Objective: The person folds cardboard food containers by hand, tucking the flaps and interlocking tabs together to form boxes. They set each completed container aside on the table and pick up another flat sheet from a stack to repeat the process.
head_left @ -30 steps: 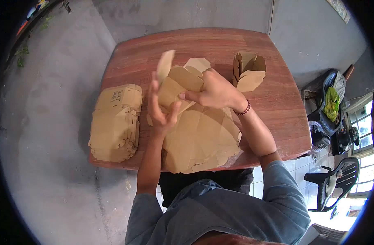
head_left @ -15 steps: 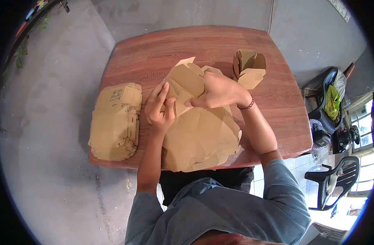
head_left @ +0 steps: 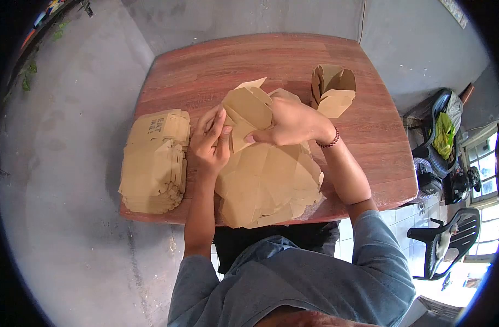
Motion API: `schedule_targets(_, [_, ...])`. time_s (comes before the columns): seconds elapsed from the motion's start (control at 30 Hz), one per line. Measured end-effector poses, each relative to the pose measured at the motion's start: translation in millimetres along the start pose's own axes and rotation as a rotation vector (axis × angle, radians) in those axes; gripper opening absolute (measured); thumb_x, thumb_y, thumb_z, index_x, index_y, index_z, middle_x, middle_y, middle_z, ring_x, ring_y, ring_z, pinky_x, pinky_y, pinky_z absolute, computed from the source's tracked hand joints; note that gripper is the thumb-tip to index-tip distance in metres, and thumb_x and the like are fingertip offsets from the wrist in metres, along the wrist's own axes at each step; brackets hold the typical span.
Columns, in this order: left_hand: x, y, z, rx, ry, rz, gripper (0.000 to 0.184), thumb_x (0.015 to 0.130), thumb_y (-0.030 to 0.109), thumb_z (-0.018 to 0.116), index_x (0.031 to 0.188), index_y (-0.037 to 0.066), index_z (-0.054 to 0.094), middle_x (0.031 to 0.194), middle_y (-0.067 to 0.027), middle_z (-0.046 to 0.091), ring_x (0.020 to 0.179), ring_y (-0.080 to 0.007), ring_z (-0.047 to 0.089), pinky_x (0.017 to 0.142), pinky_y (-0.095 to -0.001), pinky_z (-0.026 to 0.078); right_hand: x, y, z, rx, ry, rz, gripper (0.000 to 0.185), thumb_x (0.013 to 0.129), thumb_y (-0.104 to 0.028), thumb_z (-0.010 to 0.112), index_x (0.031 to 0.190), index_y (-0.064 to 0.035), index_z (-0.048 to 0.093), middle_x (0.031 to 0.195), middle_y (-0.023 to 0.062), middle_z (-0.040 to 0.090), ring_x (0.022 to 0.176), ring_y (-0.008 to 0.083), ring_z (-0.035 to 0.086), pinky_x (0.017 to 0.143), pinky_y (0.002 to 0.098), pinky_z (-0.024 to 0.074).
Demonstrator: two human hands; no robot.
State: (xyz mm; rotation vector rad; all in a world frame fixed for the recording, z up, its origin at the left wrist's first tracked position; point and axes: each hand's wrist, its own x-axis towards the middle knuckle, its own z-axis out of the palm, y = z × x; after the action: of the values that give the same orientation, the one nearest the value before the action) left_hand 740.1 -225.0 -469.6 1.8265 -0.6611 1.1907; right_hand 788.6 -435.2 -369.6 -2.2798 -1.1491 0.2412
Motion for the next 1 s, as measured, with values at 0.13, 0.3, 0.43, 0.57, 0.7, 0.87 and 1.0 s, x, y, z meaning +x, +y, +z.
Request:
schedule_targets(0.13, [-1.0,-1.6,-2.7,-0.010,-0.015,-0.020,0.033,0.094,0.003,0.064,0.126,0.006,0.067,0.122,-0.0228,0.061,0.109,-0.0331,0.067,0.087,-0.0377,0.057,3.2,10.4,13.1,0.084,0.197,-0.228,0.036,0.080,-0.025,0.075,0.077,0.0086,0.063,0.060,0.0243,0.057,0.056,0.0354,0.060,0.055,0.0427,0.0471])
schedule_targets(0.3, [-1.0,-1.0,-4.7,0.062,-0.055,-0.016,0.031,0.091,0.003,0.065,0.122,0.005,0.070,0.126,-0.0232,0.060,0.110,-0.0357,0.066,0.088,-0.0406,0.057,-0.3,-4.7,-0.8,0.062,-0.026,0.027,0.035,0.080,-0.023,0.078,0.104,-0.0004,0.065,0.087,0.0191,0.069,0.079,0.0345,0.066,0.071,0.0415,0.0512])
schedule_targets(0.43, [6.8,3.9,-2.3,-0.003,-0.118,0.017,0.039,0.092,0.012,0.064,0.130,0.005,0.064,0.133,-0.0242,0.056,0.117,-0.0391,0.061,0.095,-0.0463,0.052,0.6,4.7,7.8,0.098,0.075,-0.080,0.037,0.078,-0.022,0.079,0.104,0.0000,0.064,0.086,0.0187,0.070,0.077,0.0357,0.066,0.071,0.0410,0.0519])
schedule_targets(0.57, [8.1,15.0,7.7,0.169,-0.204,0.077,0.065,0.095,0.039,0.062,0.148,0.006,0.043,0.148,-0.0285,0.037,0.131,-0.0438,0.046,0.104,-0.0515,0.044,3.1,-7.6,6.5,0.151,0.292,-0.279,0.036,0.077,-0.020,0.075,0.102,0.0026,0.063,0.086,0.0219,0.068,0.081,0.0388,0.066,0.075,0.0420,0.0522])
schedule_targets(0.7, [-8.0,-10.6,8.9,0.277,-0.190,0.093,0.088,0.090,0.062,0.058,0.153,0.005,0.034,0.149,-0.0298,0.030,0.133,-0.0438,0.042,0.103,-0.0513,0.044,1.3,-15.4,9.9,0.249,0.213,-0.188,0.034,0.079,-0.021,0.071,0.101,0.0041,0.064,0.086,0.0245,0.067,0.087,0.0414,0.064,0.081,0.0438,0.0512])
schedule_targets(0.87, [-14.1,-6.5,1.3,0.329,-0.072,0.154,0.092,0.089,0.067,0.056,0.149,-0.001,0.037,0.141,-0.0265,0.037,0.129,-0.0395,0.045,0.101,-0.0488,0.047,-20.3,-36.4,-25.3,0.145,-0.110,-0.143,0.051,0.086,-0.038,0.072,0.112,0.0054,0.063,0.097,0.0245,0.068,0.094,0.0371,0.066,0.083,0.0405,0.0521])
schedule_targets(1.0, [-21.0,-6.2,4.0,0.311,0.111,0.230,0.092,0.090,0.070,0.050,0.146,-0.003,0.041,0.137,-0.0237,0.039,0.125,-0.0397,0.048,0.098,-0.0485,0.051,-15.7,-4.7,-9.5,0.755,-0.221,-0.384,0.066,0.099,-0.052,0.052,0.131,0.0058,0.057,0.124,0.0221,0.065,0.114,0.0306,0.062,0.097,0.0391,0.0471])
